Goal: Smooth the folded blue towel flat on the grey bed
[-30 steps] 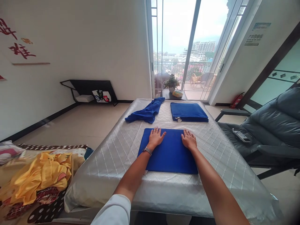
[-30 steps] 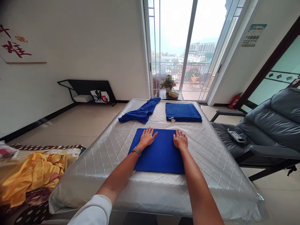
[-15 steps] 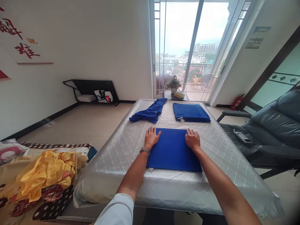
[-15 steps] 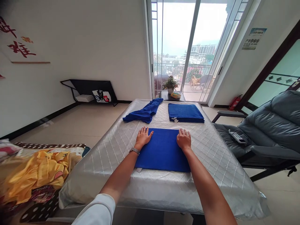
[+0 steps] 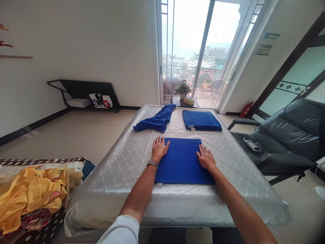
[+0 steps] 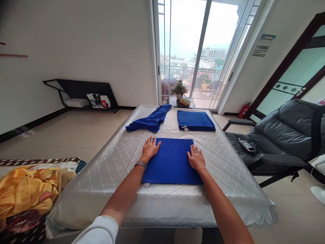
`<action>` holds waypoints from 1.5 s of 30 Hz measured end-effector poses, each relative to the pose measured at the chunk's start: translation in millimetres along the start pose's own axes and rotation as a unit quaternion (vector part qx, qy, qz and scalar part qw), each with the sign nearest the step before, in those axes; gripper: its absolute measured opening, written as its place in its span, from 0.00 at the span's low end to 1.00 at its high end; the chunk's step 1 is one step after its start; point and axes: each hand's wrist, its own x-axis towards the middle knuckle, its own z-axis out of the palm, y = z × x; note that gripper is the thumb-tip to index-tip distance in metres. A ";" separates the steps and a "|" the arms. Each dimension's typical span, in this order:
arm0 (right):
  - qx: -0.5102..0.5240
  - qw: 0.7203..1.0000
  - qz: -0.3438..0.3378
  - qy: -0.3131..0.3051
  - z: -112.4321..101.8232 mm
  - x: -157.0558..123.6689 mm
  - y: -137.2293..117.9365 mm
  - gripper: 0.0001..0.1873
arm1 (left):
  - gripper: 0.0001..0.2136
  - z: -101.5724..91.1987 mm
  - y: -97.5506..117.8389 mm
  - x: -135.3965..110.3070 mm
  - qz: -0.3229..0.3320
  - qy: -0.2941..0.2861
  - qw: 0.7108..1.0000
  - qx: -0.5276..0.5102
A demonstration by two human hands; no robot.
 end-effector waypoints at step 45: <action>-0.001 1.000 0.007 0.015 -1.0 -0.4 1.3 0.34 | 0.33 -3.5 1.8 -3.1 0.007 0.021 1.000 -0.002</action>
